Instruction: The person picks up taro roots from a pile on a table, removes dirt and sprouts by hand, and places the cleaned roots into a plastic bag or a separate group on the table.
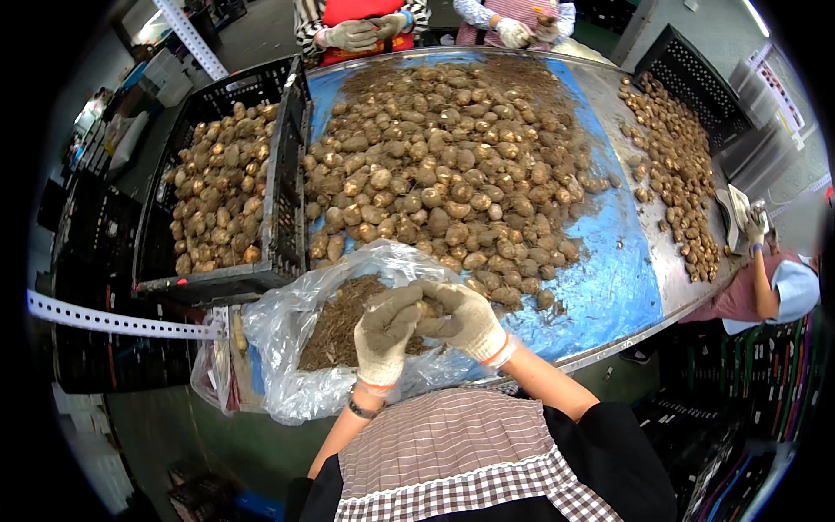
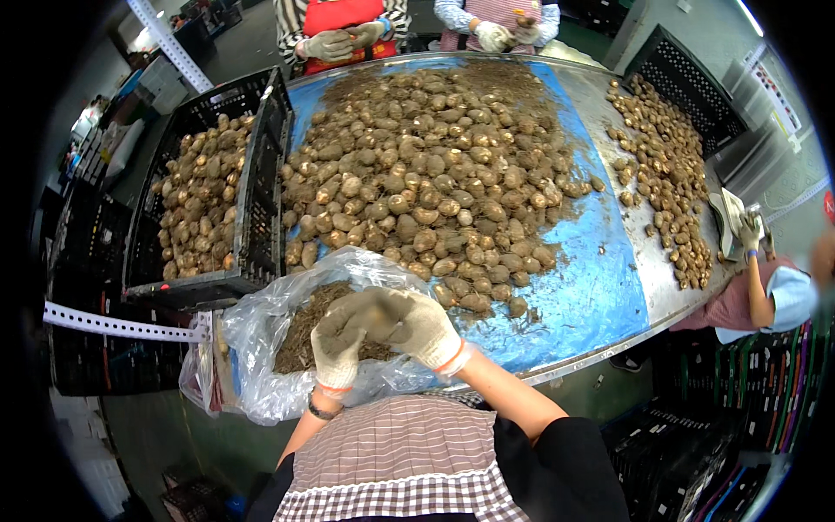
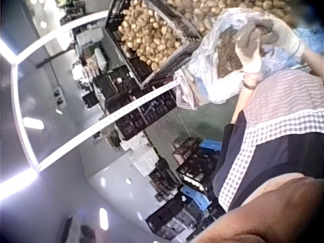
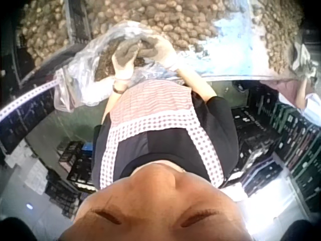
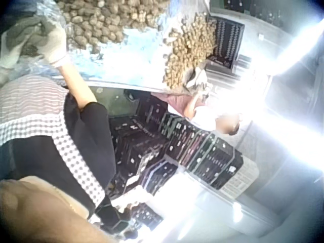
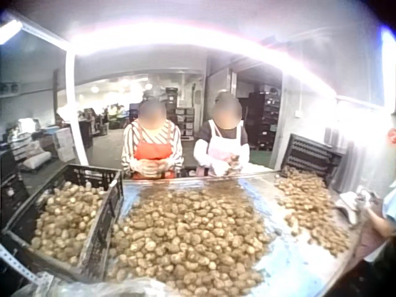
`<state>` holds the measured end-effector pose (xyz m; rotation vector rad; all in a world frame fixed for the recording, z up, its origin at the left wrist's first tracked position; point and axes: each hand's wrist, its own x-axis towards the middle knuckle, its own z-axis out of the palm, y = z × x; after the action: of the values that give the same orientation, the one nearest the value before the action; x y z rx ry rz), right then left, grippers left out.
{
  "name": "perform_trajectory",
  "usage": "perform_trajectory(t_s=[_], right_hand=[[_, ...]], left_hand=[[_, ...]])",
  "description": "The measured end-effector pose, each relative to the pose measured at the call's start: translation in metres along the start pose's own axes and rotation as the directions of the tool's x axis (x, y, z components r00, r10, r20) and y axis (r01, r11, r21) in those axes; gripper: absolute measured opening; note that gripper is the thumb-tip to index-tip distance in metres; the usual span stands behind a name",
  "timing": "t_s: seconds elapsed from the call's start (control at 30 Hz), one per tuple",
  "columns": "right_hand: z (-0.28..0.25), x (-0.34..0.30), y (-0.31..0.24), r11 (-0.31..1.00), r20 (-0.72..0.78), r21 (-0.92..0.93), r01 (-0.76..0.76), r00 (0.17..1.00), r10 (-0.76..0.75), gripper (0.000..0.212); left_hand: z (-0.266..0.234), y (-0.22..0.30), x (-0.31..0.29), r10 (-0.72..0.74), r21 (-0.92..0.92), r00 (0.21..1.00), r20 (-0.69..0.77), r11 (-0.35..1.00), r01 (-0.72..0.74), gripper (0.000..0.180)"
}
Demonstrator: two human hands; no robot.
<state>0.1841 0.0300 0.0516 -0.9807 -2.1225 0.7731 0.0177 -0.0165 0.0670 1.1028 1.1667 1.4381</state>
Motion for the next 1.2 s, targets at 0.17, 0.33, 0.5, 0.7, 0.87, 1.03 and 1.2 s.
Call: perform_trajectory(t_s=[0.17,0.33,0.5,0.7,0.87,1.03,1.2], right_hand=[[0.011,0.008,-0.025,0.760,0.170,0.495,-0.421,0.905,0.391,0.043],[0.041,0.003,-0.014,0.195,0.382,0.852,-0.486,0.832,0.402,0.038],[0.053,0.000,-0.011,-0.073,0.433,0.901,-0.428,0.868,0.244,0.046],[0.058,-0.003,-0.001,-0.217,0.484,0.865,-0.452,0.866,0.124,0.064],[0.057,0.002,-0.017,-0.345,0.463,0.843,-0.412,0.883,0.078,0.065],[0.034,0.018,-0.014,-0.636,0.410,0.718,-0.282,0.910,0.060,0.056],[0.025,0.026,-0.006,-0.083,0.438,0.899,-0.431,0.888,0.137,0.048]], left_hand=[[-0.009,-0.006,-0.003,0.075,0.119,0.984,-0.162,0.991,-0.056,0.015],[-0.031,-0.014,0.003,0.212,0.370,0.972,-0.104,0.915,-0.160,0.011],[-0.044,-0.025,0.007,0.116,0.224,0.981,-0.154,0.971,-0.079,0.015],[-0.051,-0.019,-0.006,-0.031,0.284,0.971,-0.237,0.954,0.099,0.013],[-0.054,-0.014,-0.009,0.076,0.301,0.975,-0.210,0.954,-0.010,0.011],[-0.073,-0.007,-0.007,0.138,0.628,0.984,0.114,0.758,-0.178,0.022],[-0.031,0.016,-0.003,0.285,0.232,0.949,-0.135,0.940,-0.249,0.036]])
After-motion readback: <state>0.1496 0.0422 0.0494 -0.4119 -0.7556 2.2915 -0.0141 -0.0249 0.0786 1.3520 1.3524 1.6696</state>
